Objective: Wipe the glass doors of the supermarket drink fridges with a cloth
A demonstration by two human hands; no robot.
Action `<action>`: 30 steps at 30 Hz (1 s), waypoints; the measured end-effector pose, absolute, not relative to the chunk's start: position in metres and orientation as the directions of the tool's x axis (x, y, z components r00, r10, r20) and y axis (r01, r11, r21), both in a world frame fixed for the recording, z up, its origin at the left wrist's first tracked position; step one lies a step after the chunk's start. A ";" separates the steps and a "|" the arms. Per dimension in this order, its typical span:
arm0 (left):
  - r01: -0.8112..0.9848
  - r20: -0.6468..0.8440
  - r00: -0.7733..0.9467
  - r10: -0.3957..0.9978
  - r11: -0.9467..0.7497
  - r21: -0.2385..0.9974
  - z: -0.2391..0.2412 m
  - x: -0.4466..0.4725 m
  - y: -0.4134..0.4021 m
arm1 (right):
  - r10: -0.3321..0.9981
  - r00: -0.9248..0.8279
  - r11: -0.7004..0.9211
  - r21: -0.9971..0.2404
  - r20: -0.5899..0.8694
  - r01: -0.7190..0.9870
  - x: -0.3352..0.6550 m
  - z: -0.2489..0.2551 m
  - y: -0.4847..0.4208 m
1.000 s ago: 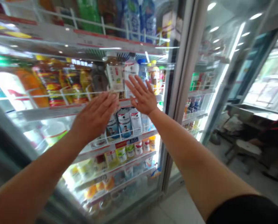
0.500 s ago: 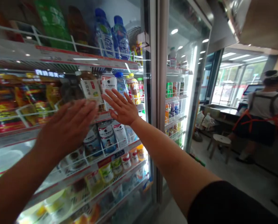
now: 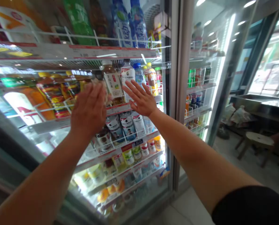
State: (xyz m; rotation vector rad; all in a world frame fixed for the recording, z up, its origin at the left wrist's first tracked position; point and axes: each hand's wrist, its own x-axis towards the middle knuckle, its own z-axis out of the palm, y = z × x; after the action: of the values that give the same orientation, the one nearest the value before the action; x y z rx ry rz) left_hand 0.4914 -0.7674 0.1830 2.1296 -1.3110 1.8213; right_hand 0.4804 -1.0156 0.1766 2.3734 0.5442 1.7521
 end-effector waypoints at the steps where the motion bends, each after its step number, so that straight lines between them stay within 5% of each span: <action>1: -0.607 0.882 -0.030 -0.470 -0.692 -0.390 0.187 0.489 -0.768 | 0.371 0.243 -0.922 0.323 0.896 0.213 0.481 0.176 -1.016; 3: -0.615 0.911 -0.022 -0.411 -0.713 -0.337 0.182 0.487 -0.772 | 0.372 0.228 -0.921 0.325 0.900 0.217 0.482 0.176 -1.016; 8: -0.604 0.618 -0.089 -0.781 -0.451 -0.657 0.144 0.488 -0.771 | 0.362 0.219 -0.926 0.324 0.906 0.193 0.483 0.176 -1.015; 14: -0.532 0.857 -0.019 -0.516 -0.720 -0.446 0.143 0.484 -0.745 | 0.370 0.249 -0.920 0.315 0.895 0.235 0.483 0.176 -1.017; 20: -0.575 0.511 -0.022 -0.859 -0.407 -0.710 0.091 0.479 -0.741 | 0.367 0.220 -0.915 0.308 0.904 0.263 0.487 0.175 -1.018; 25: -0.595 0.612 0.070 -0.788 -0.525 -0.608 0.056 0.476 -0.729 | 0.365 0.205 -0.908 0.299 0.908 0.294 0.487 0.174 -1.019; 30: -0.613 0.433 0.023 -0.901 -0.355 -0.706 0.059 0.476 -0.713 | 0.367 0.173 -0.904 0.307 0.914 0.298 0.488 0.173 -1.019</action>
State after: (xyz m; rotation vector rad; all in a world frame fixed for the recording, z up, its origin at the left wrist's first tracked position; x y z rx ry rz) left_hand 0.4764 -0.7128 0.0590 2.4494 -1.9138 1.5451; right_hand 0.4879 -1.0195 0.1730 2.3615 0.6701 1.8666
